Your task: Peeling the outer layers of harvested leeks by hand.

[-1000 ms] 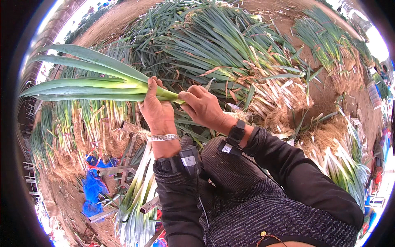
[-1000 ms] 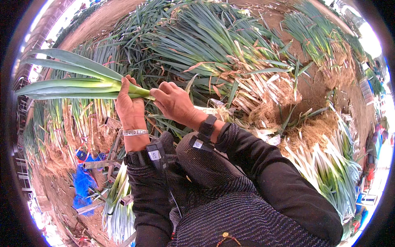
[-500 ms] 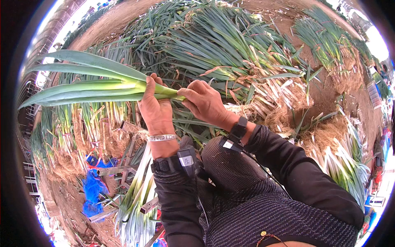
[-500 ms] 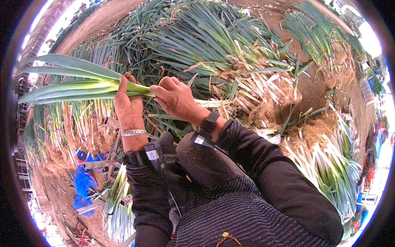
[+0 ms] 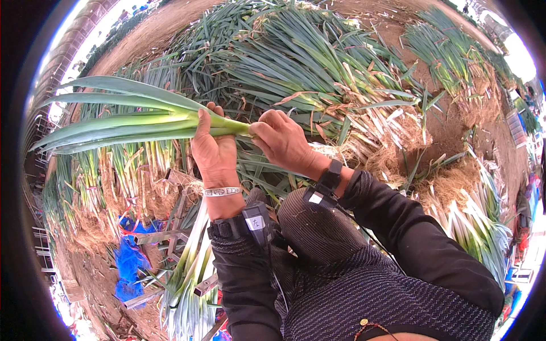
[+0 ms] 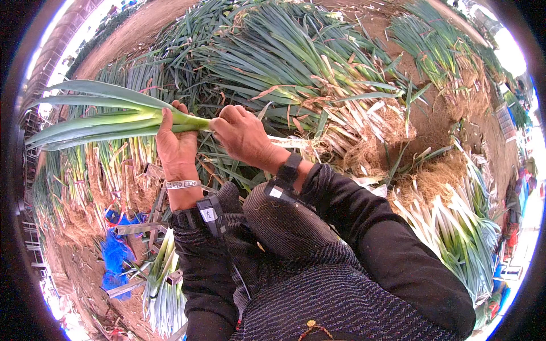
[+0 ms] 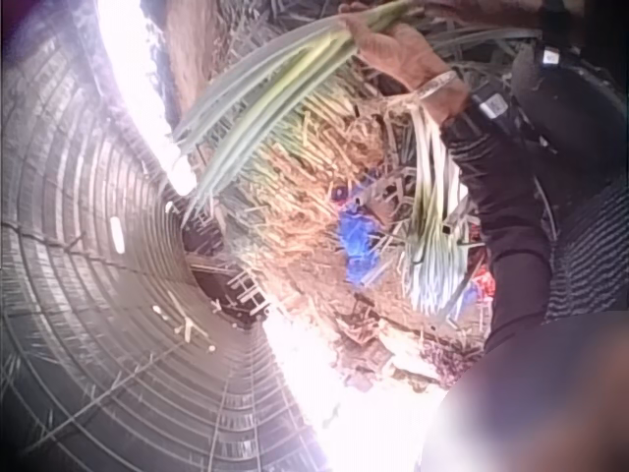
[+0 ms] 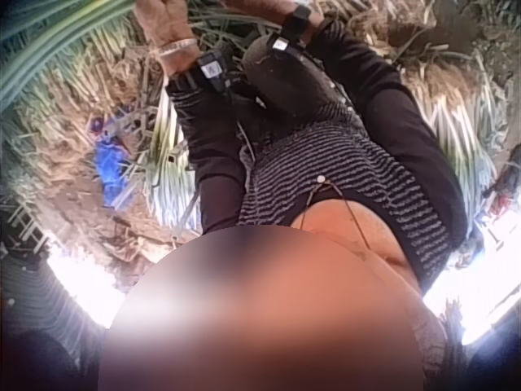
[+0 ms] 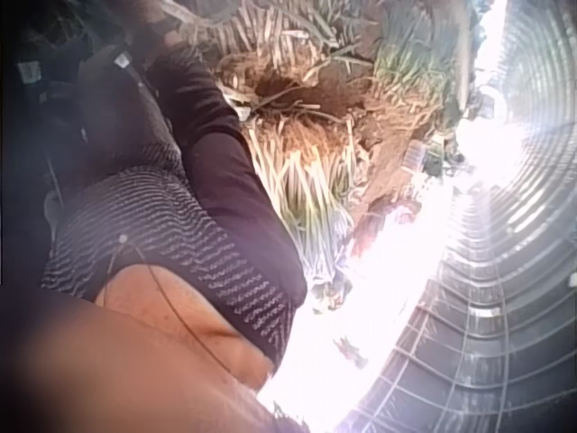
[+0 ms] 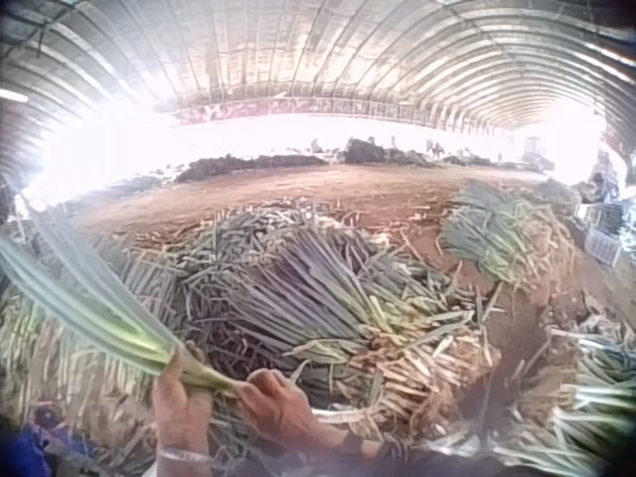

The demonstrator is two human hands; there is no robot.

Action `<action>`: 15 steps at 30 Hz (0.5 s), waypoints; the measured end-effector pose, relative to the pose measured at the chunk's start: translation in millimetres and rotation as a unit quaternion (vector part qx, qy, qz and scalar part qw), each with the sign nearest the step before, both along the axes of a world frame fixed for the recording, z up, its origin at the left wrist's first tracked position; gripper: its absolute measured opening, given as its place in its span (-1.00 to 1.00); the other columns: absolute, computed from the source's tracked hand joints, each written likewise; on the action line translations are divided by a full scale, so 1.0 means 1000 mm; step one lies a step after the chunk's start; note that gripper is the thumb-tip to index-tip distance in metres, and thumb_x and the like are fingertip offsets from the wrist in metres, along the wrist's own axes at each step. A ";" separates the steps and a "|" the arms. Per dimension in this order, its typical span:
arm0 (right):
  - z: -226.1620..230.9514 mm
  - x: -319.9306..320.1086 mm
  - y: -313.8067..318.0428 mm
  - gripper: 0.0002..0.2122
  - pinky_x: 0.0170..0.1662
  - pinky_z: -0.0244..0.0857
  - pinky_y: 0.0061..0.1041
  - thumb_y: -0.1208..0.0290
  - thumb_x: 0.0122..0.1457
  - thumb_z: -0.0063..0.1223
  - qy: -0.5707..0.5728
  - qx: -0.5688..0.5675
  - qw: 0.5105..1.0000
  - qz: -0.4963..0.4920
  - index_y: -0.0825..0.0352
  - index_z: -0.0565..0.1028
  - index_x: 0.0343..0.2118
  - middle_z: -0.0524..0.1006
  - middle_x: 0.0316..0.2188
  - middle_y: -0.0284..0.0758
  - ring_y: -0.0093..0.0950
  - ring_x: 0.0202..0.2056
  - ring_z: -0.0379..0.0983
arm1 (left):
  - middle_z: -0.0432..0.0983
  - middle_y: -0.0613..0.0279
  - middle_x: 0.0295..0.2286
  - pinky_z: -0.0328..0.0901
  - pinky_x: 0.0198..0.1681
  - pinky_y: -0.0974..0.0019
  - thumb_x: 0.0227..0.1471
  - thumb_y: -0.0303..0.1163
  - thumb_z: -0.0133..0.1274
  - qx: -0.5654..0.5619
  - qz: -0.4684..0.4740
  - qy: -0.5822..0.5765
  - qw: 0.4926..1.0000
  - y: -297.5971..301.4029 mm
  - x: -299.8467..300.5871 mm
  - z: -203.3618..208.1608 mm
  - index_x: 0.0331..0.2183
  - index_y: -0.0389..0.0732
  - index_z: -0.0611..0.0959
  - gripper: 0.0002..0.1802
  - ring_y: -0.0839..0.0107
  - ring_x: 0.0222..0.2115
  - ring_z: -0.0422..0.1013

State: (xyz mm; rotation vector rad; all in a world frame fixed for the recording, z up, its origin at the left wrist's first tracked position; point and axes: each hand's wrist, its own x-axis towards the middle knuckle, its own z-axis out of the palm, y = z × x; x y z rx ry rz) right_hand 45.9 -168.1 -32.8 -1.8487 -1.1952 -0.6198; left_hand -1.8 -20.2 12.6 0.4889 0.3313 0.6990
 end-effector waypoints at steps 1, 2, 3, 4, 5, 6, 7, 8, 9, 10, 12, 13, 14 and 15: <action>-0.002 0.002 0.000 -0.82 -0.31 0.35 -0.33 0.47 -0.04 0.20 -0.003 -0.015 1.000 -0.001 0.23 0.46 -0.35 0.40 -0.40 -0.33 -0.29 -0.33 0.41 | 0.46 0.14 -0.22 0.28 -0.06 0.25 0.01 -0.57 0.13 0.036 -0.016 -0.008 0.999 0.001 0.000 -0.001 -0.07 -0.19 0.43 -0.59 0.33 -0.18 0.40; -0.002 0.006 -0.002 -0.82 -0.31 0.35 -0.33 0.47 -0.04 0.20 -0.003 -0.016 1.000 -0.003 0.23 0.46 -0.35 0.40 -0.40 -0.33 -0.29 -0.33 0.41 | 0.46 0.11 -0.20 0.28 -0.01 0.22 0.00 -0.60 0.11 0.070 -0.035 -0.016 0.997 -0.001 0.002 0.001 -0.06 -0.20 0.43 -0.57 0.31 -0.14 0.40; -0.001 0.009 -0.004 -0.83 -0.31 0.35 -0.33 0.48 -0.03 0.19 0.022 -0.010 1.000 -0.005 0.24 0.47 -0.35 0.42 -0.40 -0.31 -0.29 -0.34 0.41 | 0.46 0.11 -0.20 0.28 -0.01 0.22 0.00 -0.60 0.11 0.069 -0.037 -0.016 0.997 -0.002 0.000 0.004 -0.06 -0.20 0.43 -0.57 0.31 -0.14 0.40; 0.001 0.014 -0.007 -0.85 -0.30 0.36 -0.32 0.49 -0.02 0.18 0.048 -0.004 0.999 -0.008 0.25 0.47 -0.36 0.43 -0.40 -0.29 -0.28 -0.35 0.42 | 0.46 0.09 -0.18 0.28 0.02 0.20 -0.02 -0.64 0.10 0.098 -0.100 -0.034 0.990 -0.003 -0.005 0.006 -0.05 -0.22 0.43 -0.55 0.29 -0.12 0.40; 0.004 0.020 -0.010 -0.85 -0.28 0.35 -0.34 0.50 -0.02 0.18 0.073 -0.001 0.997 0.024 0.29 0.48 -0.36 0.45 -0.40 -0.26 -0.28 -0.36 0.42 | 0.46 0.07 -0.16 0.28 0.05 0.18 -0.05 -0.67 0.09 0.129 -0.160 -0.052 0.977 -0.003 -0.009 0.009 -0.05 -0.25 0.42 -0.53 0.27 -0.10 0.39; 0.006 0.025 -0.014 -0.85 -0.28 0.35 -0.34 0.50 -0.02 0.18 0.073 -0.001 0.997 0.024 0.29 0.48 -0.36 0.45 -0.40 -0.26 -0.28 -0.36 0.42 | 0.46 0.07 -0.16 0.28 0.05 0.18 -0.05 -0.67 0.09 0.129 -0.160 -0.052 0.977 -0.003 -0.009 0.009 -0.05 -0.25 0.42 -0.53 0.27 -0.10 0.39; 0.009 0.029 -0.019 -0.85 -0.27 0.34 -0.36 0.50 -0.02 0.18 0.121 -0.004 0.991 0.055 0.31 0.48 -0.36 0.45 -0.41 -0.26 -0.28 -0.36 0.42 | 0.46 0.07 -0.17 0.29 0.04 0.17 -0.06 -0.69 0.10 0.145 -0.173 -0.041 0.973 -0.003 -0.008 0.009 -0.06 -0.26 0.43 -0.53 0.26 -0.11 0.41; 0.013 0.030 -0.024 -0.84 -0.27 0.33 -0.38 0.50 -0.01 0.19 0.169 -0.007 0.982 0.087 0.33 0.48 -0.35 0.45 -0.41 -0.26 -0.28 -0.35 0.43 | 0.47 0.07 -0.17 0.30 0.03 0.17 -0.08 -0.71 0.10 0.162 -0.185 -0.028 0.969 -0.003 -0.008 0.011 -0.06 -0.27 0.43 -0.52 0.26 -0.12 0.42; 0.016 0.031 -0.028 -0.83 -0.27 0.31 -0.41 0.49 -0.01 0.19 0.180 0.001 0.978 0.107 0.35 0.48 -0.34 0.45 -0.43 -0.26 -0.28 -0.34 0.43 | 0.50 0.13 -0.23 0.34 -0.06 0.22 -0.11 -0.72 0.14 0.163 -0.168 0.000 0.972 -0.009 -0.009 0.014 -0.07 -0.28 0.44 -0.50 0.30 -0.20 0.45; 0.018 0.030 -0.031 -0.83 -0.27 0.31 -0.41 0.49 -0.01 0.19 0.179 0.001 0.978 0.106 0.35 0.48 -0.34 0.45 -0.43 -0.26 -0.28 -0.34 0.43 | 0.50 0.13 -0.23 0.34 -0.06 0.22 -0.11 -0.72 0.14 0.163 -0.168 0.000 0.972 -0.007 -0.007 0.011 -0.07 -0.28 0.44 -0.50 0.30 -0.20 0.45; 0.022 0.023 -0.037 -0.82 -0.26 0.32 -0.31 0.44 -0.01 0.17 0.179 -0.024 0.974 0.140 0.36 0.47 -0.35 0.46 -0.41 -0.19 -0.17 -0.30 0.42 | 0.50 0.18 -0.24 0.39 -0.08 0.16 -0.11 -0.69 0.18 0.217 -0.127 0.022 0.968 -0.004 -0.004 0.004 -0.07 -0.20 0.46 -0.49 0.30 -0.18 0.45; 0.020 0.020 -0.038 -0.81 -0.25 0.32 -0.32 0.45 0.00 0.17 0.116 -0.040 0.978 0.169 0.36 0.45 -0.33 0.46 -0.41 -0.20 -0.17 -0.30 0.42 | 0.50 0.18 -0.24 0.39 -0.08 0.16 -0.11 -0.69 0.18 0.218 -0.127 0.022 0.968 -0.003 -0.003 0.000 -0.07 -0.20 0.46 -0.49 0.30 -0.18 0.45; 0.023 0.011 -0.043 -0.80 -0.25 0.32 -0.32 0.44 0.00 0.16 0.142 -0.049 0.970 0.191 0.35 0.44 -0.31 0.45 -0.41 -0.20 -0.17 -0.29 0.42 | 0.49 0.21 -0.28 0.40 -0.12 0.17 -0.14 -0.71 0.20 0.210 -0.093 0.012 0.973 -0.006 0.000 -0.001 -0.10 -0.17 0.46 -0.48 0.32 -0.20 0.45; 0.020 0.007 -0.046 -0.80 -0.25 0.32 -0.32 0.44 0.00 0.16 0.164 -0.066 0.958 0.225 0.35 0.44 -0.31 0.45 -0.40 -0.21 -0.18 -0.27 0.41 | 0.49 0.23 -0.32 0.42 -0.15 0.18 -0.16 -0.73 0.21 0.202 -0.059 0.003 0.978 -0.007 0.002 -0.003 -0.13 -0.15 0.45 -0.48 0.35 -0.23 0.45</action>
